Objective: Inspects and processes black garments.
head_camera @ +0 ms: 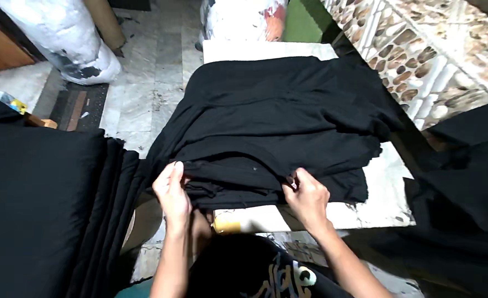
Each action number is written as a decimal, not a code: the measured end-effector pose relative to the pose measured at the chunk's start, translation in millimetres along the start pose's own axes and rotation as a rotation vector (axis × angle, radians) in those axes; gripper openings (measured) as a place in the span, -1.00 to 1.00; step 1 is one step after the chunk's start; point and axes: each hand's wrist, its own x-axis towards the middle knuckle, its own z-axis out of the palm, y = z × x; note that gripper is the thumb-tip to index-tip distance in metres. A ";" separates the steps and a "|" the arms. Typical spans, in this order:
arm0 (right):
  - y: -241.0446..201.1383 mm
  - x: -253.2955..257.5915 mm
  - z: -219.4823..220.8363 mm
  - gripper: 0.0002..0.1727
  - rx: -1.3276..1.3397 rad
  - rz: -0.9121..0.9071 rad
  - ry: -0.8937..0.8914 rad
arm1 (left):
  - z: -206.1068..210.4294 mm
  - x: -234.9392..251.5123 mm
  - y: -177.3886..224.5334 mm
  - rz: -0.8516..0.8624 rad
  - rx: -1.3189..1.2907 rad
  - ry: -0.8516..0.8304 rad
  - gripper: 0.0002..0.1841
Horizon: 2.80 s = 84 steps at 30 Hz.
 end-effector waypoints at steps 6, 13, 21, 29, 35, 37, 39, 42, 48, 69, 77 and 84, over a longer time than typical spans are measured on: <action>-4.2 -5.7 -20.8 -0.82 0.040 -0.007 -0.211 | -2.7 -10.9 -1.8 -0.416 -0.614 -0.106 -0.77; -65.4 3.1 -8.8 -0.56 0.336 -0.269 -0.058 | -2.3 -26.2 -8.3 0.146 -0.206 -0.134 -0.91; -113.4 16.9 4.8 -0.66 0.276 -0.559 0.088 | -25.8 -40.5 2.0 0.119 -0.090 -0.359 -0.77; -107.2 22.1 -7.7 -0.66 1.535 0.058 -0.802 | -42.2 -57.3 32.4 0.252 -0.073 -0.480 -0.80; -105.5 23.3 -6.7 -0.80 1.696 0.231 -0.949 | -26.4 -41.5 17.1 -0.059 0.149 -0.370 -0.82; -109.5 24.7 -10.4 -0.83 1.551 0.165 -0.940 | -11.7 -43.9 21.2 -0.147 0.112 -0.337 -0.91; -106.5 27.2 -15.9 -0.78 1.458 0.079 -0.932 | -10.3 -47.9 21.3 -0.011 0.176 -0.318 -0.80; -94.8 33.2 -20.4 -0.57 1.401 0.022 -0.861 | -32.2 -46.4 19.0 0.378 0.375 -0.453 -0.67; -99.3 30.9 -16.0 -0.59 0.991 -0.365 -0.478 | -40.8 -34.3 17.6 0.445 0.249 -0.510 -0.59; -116.0 18.3 -1.8 -0.73 0.201 -0.515 0.104 | -53.0 -24.2 16.9 0.526 0.375 -0.628 -0.51; -111.7 3.2 -8.1 -0.73 0.598 -0.423 -0.411 | -32.1 7.4 27.2 0.370 0.630 -0.259 -0.85; 30.3 155.7 2.9 -0.52 0.004 -0.008 0.058 | 16.2 136.0 -2.8 0.365 0.805 -0.344 -0.39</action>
